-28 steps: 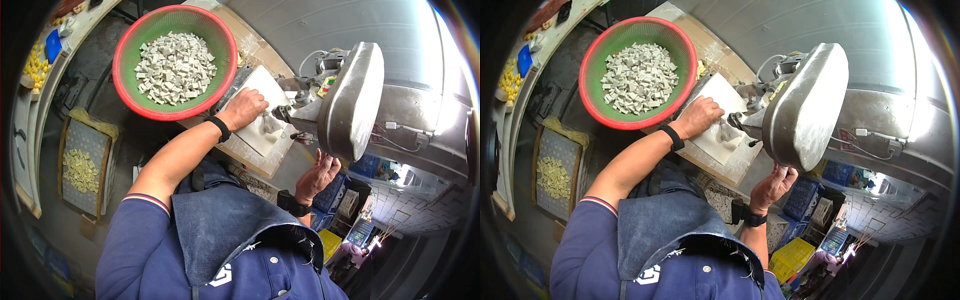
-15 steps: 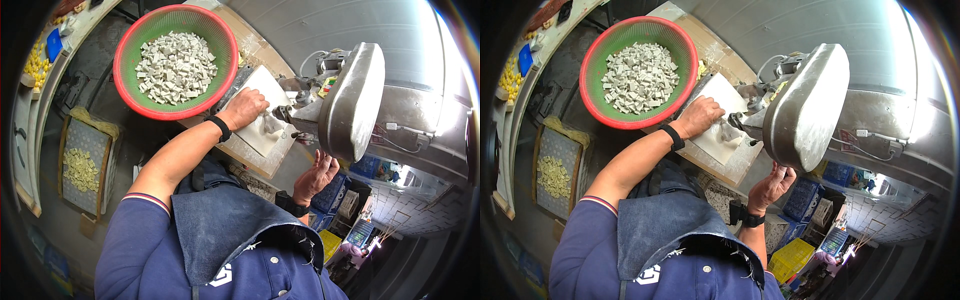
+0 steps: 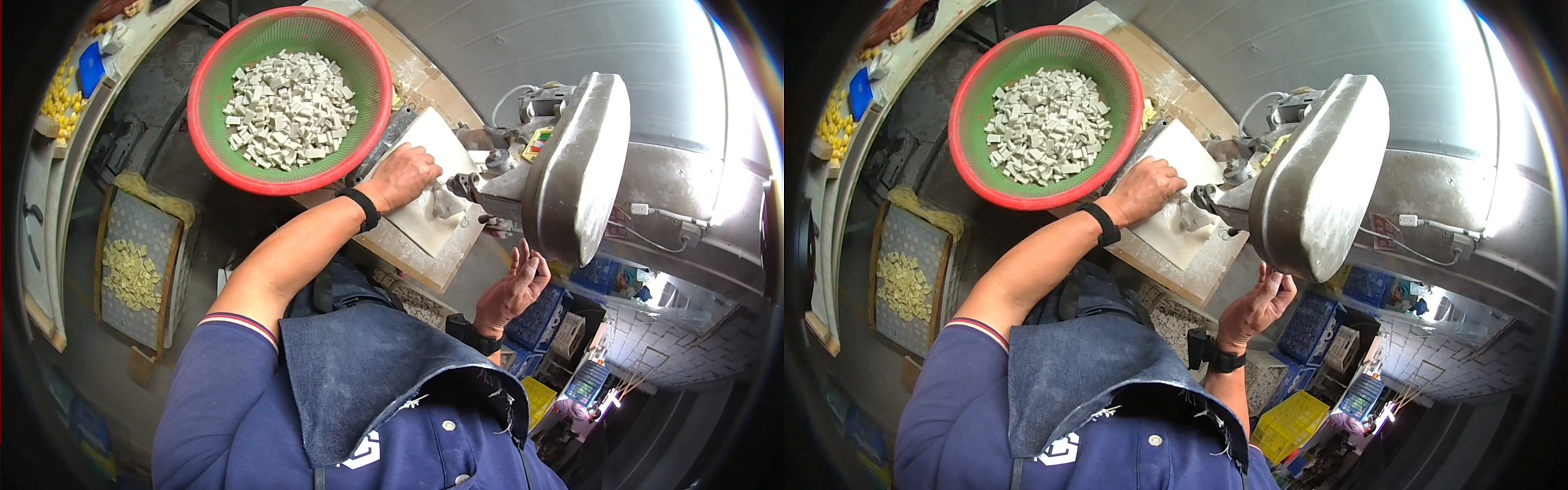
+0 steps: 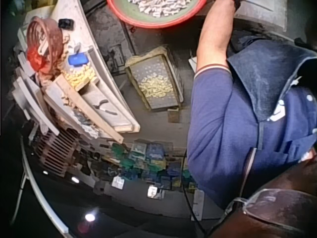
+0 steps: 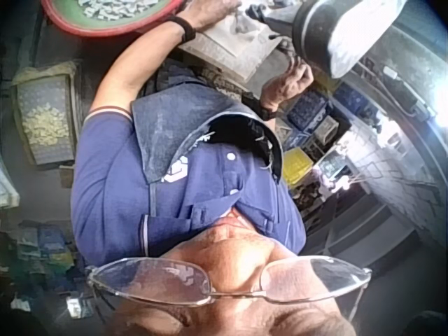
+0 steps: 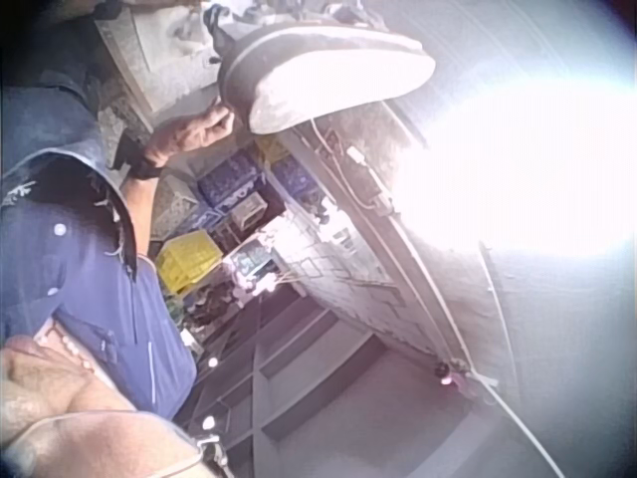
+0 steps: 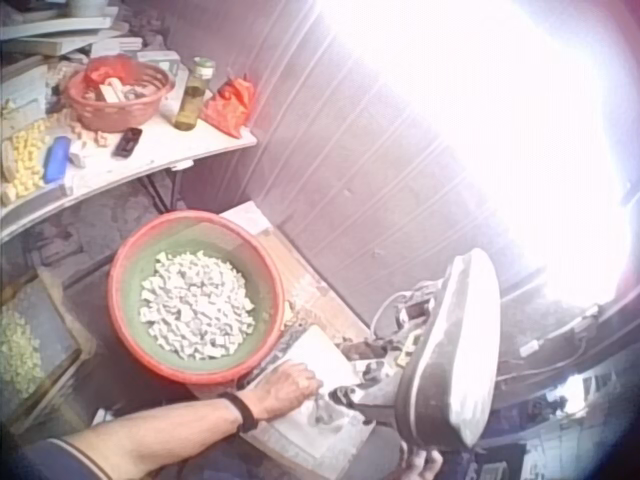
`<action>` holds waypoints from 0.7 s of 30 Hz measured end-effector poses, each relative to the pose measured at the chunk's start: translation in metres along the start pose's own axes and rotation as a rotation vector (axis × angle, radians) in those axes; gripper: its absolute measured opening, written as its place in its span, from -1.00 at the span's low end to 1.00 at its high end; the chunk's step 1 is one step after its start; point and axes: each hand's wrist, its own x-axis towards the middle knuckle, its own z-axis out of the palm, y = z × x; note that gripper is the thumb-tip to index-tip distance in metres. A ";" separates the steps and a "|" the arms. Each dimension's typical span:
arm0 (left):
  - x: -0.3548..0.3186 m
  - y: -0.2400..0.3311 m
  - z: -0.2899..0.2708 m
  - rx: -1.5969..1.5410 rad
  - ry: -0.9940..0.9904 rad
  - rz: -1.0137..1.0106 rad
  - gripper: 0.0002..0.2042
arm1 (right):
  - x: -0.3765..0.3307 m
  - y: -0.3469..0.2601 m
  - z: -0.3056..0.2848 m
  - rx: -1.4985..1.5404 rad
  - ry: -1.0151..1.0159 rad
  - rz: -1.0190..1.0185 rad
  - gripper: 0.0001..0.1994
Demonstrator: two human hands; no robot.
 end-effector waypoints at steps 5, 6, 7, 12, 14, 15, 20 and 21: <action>0.000 -0.001 0.000 0.003 0.003 -0.004 -0.84 | -0.002 0.002 -0.001 0.013 -0.007 0.008 -0.80; 0.000 -0.001 0.001 0.004 0.004 -0.005 -0.84 | -0.002 0.002 -0.001 0.019 -0.004 0.010 -0.80; -0.001 -0.001 0.001 -0.002 0.005 -0.003 -0.84 | -0.003 0.001 -0.001 0.019 -0.006 0.009 -0.80; 0.000 -0.002 0.001 -0.013 0.004 -0.001 -0.84 | -0.008 -0.001 0.002 0.028 0.002 0.037 -0.82; -0.001 -0.002 0.001 -0.014 0.012 -0.004 -0.84 | -0.010 -0.001 0.005 0.029 -0.001 0.029 -0.81; -0.001 -0.001 0.001 -0.014 0.012 -0.003 -0.84 | -0.011 -0.001 0.005 0.029 -0.001 0.021 -0.81; 0.001 0.000 0.001 -0.003 0.015 0.002 -0.85 | -0.016 -0.001 0.005 0.017 -0.007 0.021 -0.79; 0.000 -0.001 0.001 -0.002 0.015 0.001 -0.85 | -0.016 -0.002 0.006 0.019 -0.006 0.025 -0.79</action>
